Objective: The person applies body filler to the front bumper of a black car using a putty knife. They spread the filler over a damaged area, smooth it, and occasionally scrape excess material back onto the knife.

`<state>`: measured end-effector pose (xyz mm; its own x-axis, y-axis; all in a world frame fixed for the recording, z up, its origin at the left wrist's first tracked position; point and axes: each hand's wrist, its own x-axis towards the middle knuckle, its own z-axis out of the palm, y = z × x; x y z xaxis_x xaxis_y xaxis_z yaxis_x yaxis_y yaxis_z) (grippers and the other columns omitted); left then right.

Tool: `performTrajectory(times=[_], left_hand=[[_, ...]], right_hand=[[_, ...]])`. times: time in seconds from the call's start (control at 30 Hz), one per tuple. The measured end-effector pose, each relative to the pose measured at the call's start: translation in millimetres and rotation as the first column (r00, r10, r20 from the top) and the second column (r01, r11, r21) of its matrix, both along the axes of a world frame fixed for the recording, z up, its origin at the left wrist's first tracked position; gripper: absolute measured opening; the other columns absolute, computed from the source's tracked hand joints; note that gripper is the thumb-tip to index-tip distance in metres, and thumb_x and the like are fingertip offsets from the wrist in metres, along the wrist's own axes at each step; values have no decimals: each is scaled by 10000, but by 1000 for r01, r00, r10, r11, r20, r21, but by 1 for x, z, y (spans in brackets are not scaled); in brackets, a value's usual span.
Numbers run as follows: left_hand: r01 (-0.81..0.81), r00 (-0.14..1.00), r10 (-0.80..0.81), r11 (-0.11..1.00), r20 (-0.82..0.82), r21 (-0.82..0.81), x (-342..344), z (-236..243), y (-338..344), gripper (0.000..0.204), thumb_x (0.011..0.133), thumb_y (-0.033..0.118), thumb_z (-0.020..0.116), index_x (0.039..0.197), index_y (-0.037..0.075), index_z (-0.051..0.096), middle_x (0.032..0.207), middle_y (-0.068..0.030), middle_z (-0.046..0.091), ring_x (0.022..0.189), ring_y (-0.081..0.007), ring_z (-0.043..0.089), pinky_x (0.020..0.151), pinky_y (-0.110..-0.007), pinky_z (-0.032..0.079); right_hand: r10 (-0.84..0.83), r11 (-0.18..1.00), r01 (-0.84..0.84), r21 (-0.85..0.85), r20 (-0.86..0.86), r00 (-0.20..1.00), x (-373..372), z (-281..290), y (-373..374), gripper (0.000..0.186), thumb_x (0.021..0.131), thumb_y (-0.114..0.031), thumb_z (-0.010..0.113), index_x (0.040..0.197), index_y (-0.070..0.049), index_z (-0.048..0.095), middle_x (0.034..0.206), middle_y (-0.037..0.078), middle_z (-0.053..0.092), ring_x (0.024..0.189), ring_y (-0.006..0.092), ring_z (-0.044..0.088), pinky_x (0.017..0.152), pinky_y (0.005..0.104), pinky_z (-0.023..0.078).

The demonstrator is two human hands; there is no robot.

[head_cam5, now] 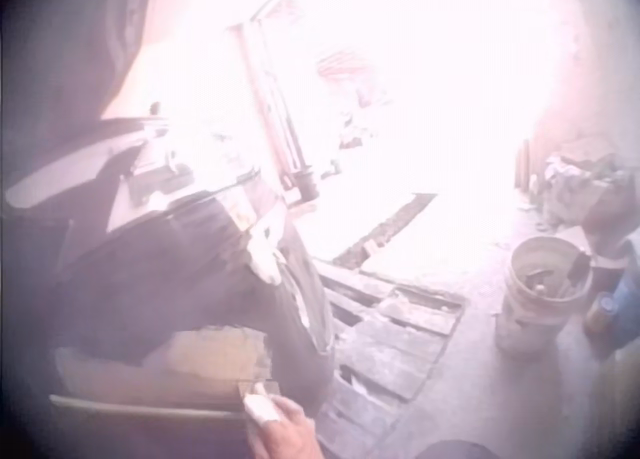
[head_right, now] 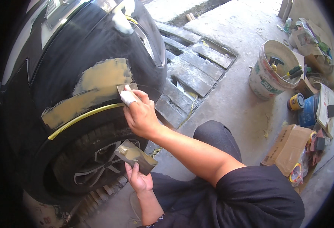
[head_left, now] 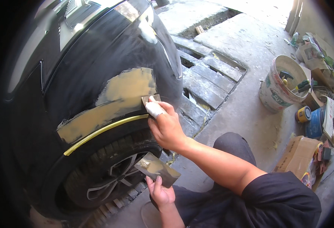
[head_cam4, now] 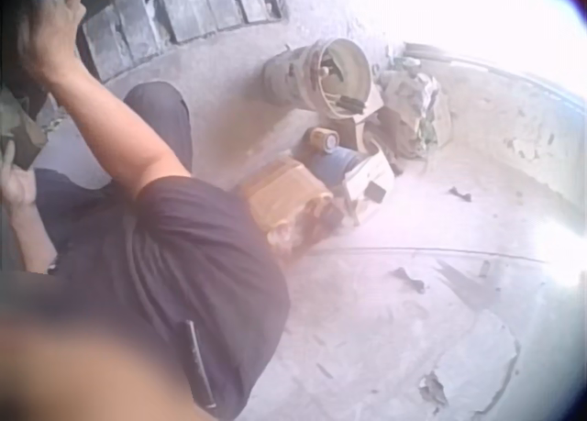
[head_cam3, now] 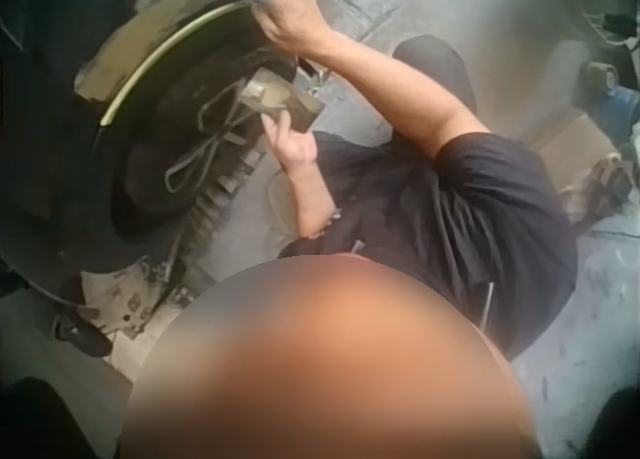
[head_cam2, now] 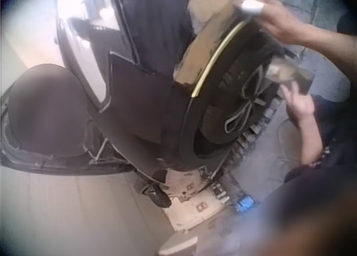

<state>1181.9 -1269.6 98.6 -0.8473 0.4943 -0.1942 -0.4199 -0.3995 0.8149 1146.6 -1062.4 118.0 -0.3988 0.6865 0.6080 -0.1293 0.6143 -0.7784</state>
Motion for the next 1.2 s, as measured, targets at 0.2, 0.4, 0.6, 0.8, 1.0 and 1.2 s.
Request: performTrajectory(times=[0.2, 0.4, 0.6, 0.8, 1.0, 1.2], left_hand=[[-7, 999, 7, 1000, -35, 8, 0, 4, 3, 582, 904, -38, 456, 1477, 19, 368, 1400, -159, 502, 1254, -287, 518, 1087, -447, 415], [-20, 1000, 20, 1000, -5, -11, 1, 5, 2, 566, 904, -33, 457, 1463, 17, 381, 1393, -159, 510, 1259, -285, 518, 1085, -446, 420], [-7, 1000, 7, 1000, -20, -3, -1, 1, -2, 570, 907, -26, 472, 1468, 24, 379, 1390, -153, 515, 1247, -281, 529, 1071, -447, 434], [-16, 999, 16, 1000, -28, 10, -3, 1, -5, 559, 908, -21, 490, 1456, 34, 396, 1379, -143, 528, 1232, -274, 541, 1063, -440, 439], [32, 999, -30, 999, -44, 35, -2, -2, -1, 514, 930, -14, 489, 1437, 47, 427, 1367, -110, 549, 1253, -257, 536, 1065, -432, 441], [9, 999, -8, 999, -39, 32, -3, 2, -3, 542, 920, -25, 493, 1451, 40, 407, 1389, -119, 526, 1259, -260, 525, 1073, -436, 431]], right_hand=[[-10, 997, 9, -82, -20, 1000, 17, 3, 15, 435, 876, -100, 613, 1304, -34, 567, 1333, 191, 586, 1209, 376, 513, 930, 494, 429], [-33, 999, 34, 20, -21, 999, 1, 10, 3, 444, 852, -41, 635, 1293, -27, 581, 1321, 212, 577, 1147, 421, 555, 978, 459, 458], [25, 995, -21, -99, 38, 999, 16, 18, 16, 449, 887, -92, 586, 1330, -45, 539, 1333, 168, 589, 1222, 379, 500, 913, 512, 423], [-13, 1000, 13, -1, 36, 999, -4, 36, 8, 427, 878, -86, 595, 1299, -27, 547, 1347, 194, 577, 1201, 373, 516, 882, 497, 433], [34, 999, -35, 5, 84, 996, 19, 39, 9, 404, 875, -75, 616, 1277, -48, 596, 1230, 217, 613, 1166, 419, 548, 992, 467, 452], [-6, 998, 9, -63, 50, 999, 3, 65, 35, 394, 895, -122, 568, 1284, -61, 559, 1276, 178, 601, 1207, 405, 499, 882, 543, 432]])
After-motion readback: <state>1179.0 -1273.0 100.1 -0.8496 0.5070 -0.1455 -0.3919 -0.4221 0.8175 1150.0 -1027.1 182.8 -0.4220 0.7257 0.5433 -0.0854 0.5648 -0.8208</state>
